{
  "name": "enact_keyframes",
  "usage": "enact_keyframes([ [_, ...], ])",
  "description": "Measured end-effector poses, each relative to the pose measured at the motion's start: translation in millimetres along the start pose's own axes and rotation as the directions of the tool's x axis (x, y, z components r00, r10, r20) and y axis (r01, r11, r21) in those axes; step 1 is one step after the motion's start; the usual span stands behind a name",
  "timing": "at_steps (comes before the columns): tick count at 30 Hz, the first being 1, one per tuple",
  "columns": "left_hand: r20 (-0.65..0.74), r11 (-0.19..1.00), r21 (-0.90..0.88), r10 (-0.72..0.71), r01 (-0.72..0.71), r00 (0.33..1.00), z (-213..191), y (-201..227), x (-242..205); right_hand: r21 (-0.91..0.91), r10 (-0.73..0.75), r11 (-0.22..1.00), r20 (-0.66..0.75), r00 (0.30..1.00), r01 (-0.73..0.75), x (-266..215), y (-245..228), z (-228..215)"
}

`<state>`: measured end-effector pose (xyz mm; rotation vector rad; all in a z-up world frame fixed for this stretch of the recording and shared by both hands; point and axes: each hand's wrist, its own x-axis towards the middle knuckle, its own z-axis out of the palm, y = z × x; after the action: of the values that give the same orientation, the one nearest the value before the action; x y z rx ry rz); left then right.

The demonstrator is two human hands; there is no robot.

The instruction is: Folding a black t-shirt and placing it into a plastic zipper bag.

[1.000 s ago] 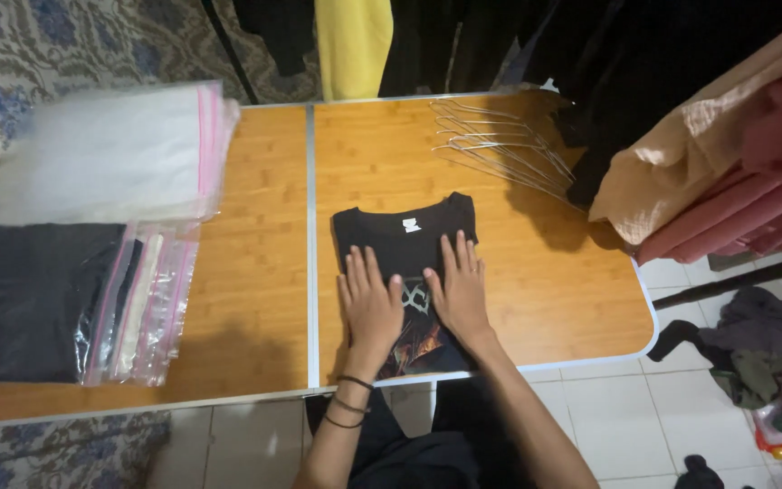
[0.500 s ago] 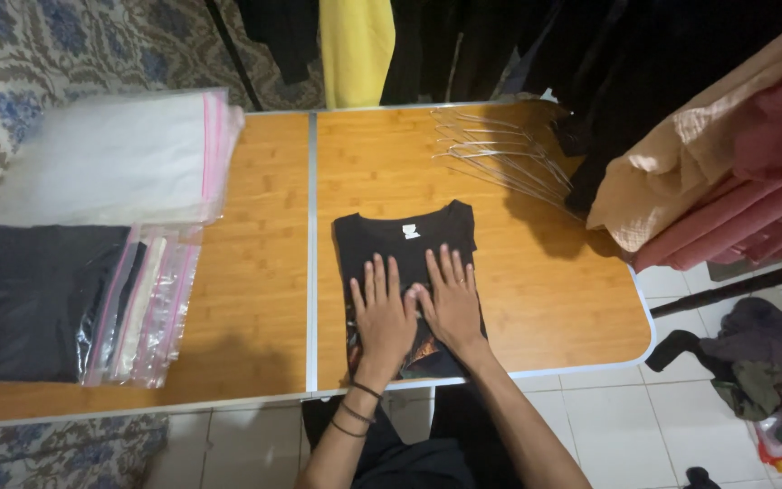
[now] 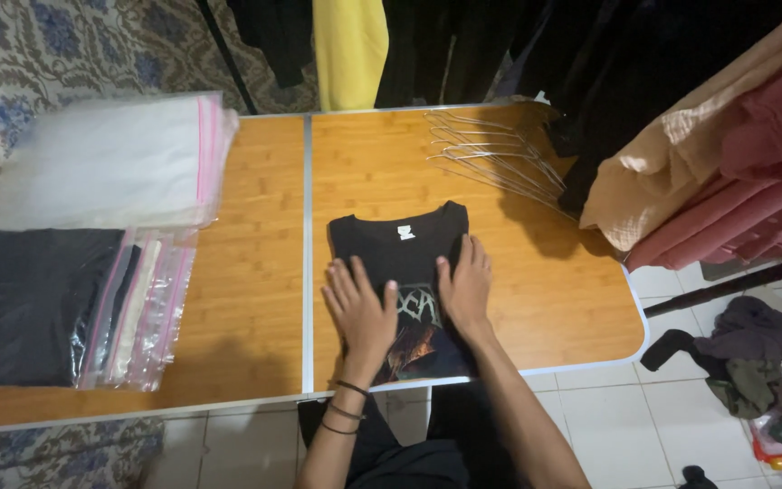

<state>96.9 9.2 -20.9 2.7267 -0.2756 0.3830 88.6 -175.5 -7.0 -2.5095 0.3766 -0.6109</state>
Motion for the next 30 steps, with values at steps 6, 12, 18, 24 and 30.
enact_keyframes([
  [6, 0.159, 0.940, -0.172, -0.270, 0.296, 0.950, -33, -24, 44, 0.108, 0.192, 0.975, 0.029, 0.981, -0.194, 53, 32, 11],
  [12, -0.026, 0.692, -0.695, -0.292, 0.192, 0.956, 32, -50, 73, 0.101, 0.114, 0.990, -0.123, 0.986, -0.102, 51, 27, 3],
  [18, 0.074, 0.546, -0.803, -0.304, 0.238, 0.950, 56, -64, 85, 0.186, 0.192, 0.970, -0.192, 0.963, -0.156, 47, 12, -13],
  [24, 0.111, 0.623, -0.733, -0.287, 0.273, 0.951, -2, -45, 80, -0.105, 0.194, 0.974, -0.052, 0.980, -0.198, 61, 48, 19],
  [30, -0.069, 0.928, -0.362, -0.127, 0.094, 0.990, -27, -26, 71, -0.338, 0.172, 0.932, 0.087, 0.981, -0.134, 65, 41, 16],
])
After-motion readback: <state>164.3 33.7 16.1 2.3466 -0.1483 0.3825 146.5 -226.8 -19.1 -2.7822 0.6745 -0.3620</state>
